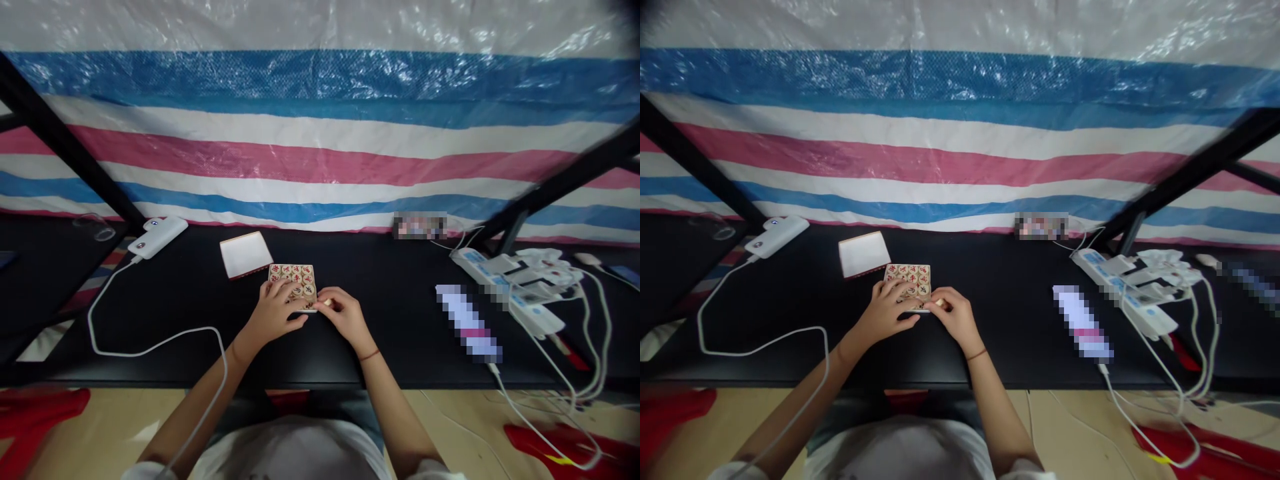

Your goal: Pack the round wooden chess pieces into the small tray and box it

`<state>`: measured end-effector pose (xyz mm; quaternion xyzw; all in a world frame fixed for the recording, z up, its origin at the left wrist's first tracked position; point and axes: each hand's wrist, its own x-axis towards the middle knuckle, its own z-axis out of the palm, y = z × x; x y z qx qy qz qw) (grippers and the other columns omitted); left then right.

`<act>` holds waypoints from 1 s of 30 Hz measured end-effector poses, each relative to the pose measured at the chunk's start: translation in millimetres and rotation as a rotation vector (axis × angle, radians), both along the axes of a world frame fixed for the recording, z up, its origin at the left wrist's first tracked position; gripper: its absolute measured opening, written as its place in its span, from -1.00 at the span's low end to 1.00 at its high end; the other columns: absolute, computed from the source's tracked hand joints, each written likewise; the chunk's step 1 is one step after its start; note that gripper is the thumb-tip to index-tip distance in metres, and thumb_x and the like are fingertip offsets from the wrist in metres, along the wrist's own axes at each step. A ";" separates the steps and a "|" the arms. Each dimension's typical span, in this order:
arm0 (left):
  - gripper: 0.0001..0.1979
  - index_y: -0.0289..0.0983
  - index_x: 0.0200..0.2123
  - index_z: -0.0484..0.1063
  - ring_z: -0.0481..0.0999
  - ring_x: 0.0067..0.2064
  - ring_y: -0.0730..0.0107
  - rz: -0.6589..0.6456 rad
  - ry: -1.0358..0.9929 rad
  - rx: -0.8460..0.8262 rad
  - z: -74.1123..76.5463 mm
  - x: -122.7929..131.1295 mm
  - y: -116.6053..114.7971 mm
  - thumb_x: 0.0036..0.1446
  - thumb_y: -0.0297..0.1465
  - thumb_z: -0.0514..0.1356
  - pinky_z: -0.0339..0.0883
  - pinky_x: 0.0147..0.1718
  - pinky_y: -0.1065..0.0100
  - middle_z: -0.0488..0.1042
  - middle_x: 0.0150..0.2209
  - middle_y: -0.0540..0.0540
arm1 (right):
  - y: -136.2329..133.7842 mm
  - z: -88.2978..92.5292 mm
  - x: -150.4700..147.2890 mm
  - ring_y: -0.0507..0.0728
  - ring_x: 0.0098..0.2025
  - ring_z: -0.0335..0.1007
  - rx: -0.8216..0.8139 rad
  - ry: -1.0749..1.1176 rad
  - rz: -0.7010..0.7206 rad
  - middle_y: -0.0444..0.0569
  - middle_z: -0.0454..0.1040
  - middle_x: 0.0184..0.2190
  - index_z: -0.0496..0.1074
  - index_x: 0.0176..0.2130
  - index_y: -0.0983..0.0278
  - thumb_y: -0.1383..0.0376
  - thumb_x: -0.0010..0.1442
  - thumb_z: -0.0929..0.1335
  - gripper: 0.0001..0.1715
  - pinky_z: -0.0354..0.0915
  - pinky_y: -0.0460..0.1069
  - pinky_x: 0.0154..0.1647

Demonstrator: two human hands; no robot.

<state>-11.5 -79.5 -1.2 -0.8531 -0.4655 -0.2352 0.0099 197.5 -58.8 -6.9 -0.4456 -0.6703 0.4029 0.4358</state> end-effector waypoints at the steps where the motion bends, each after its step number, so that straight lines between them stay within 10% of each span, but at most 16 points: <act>1: -0.75 -0.03 -0.10 0.51 0.28 0.14 0.05 -0.002 -0.004 0.002 -0.2 -0.3 0.2 0.16 -0.21 0.18 0.06 0.06 0.00 0.42 0.08 -0.08 | 0.9 -2.0 0.1 0.02 -0.42 0.38 -0.050 0.056 -0.017 0.02 0.47 -0.24 0.50 -0.42 0.27 0.09 0.05 0.46 -0.72 0.37 -0.05 -0.41; 7: -0.61 -0.09 0.05 0.41 0.28 0.18 0.05 0.010 -0.037 -0.064 3.5 -1.6 1.0 0.14 -0.25 0.19 0.07 0.11 0.02 0.39 0.14 -0.11 | 3.2 -4.1 3.7 0.12 -0.21 0.51 -0.261 0.371 -0.090 0.03 0.42 -0.04 0.50 -0.27 0.25 0.07 -0.11 0.53 -0.57 0.48 0.05 -0.14; 11: -0.49 -0.15 0.14 0.32 0.18 0.26 0.00 0.050 -0.060 -0.101 2.4 -3.2 0.1 0.11 -0.23 0.20 0.00 0.19 -0.04 0.33 0.21 -0.17 | 2.5 -1.6 2.0 0.08 -0.34 0.49 -0.342 0.338 -0.060 -0.03 0.50 -0.31 0.48 -0.20 0.26 0.02 -0.01 0.48 -0.54 0.48 0.01 -0.32; 18: -0.41 -0.20 0.21 0.21 0.00 0.36 -0.01 0.085 -0.137 -0.143 -5.3 -8.4 1.9 0.11 -0.26 0.21 0.02 0.23 -0.06 0.14 0.31 -0.21 | 0.8 -0.1 -6.5 -0.03 -0.56 0.22 -0.183 0.074 -0.024 -0.19 0.34 -0.60 0.49 -0.22 0.30 0.00 0.09 0.41 -0.56 0.26 -0.11 -0.52; 30: -0.38 -0.22 0.22 0.18 0.05 0.34 0.02 0.034 -0.180 -0.122 -11.6 -9.7 5.2 0.10 -0.29 0.22 0.10 0.23 -0.04 0.12 0.31 -0.26 | -1.6 0.4 -9.1 0.02 -0.50 0.25 0.040 -0.178 0.013 -0.12 0.37 -0.48 0.51 -0.19 0.25 0.12 0.22 0.33 -0.71 0.25 -0.08 -0.44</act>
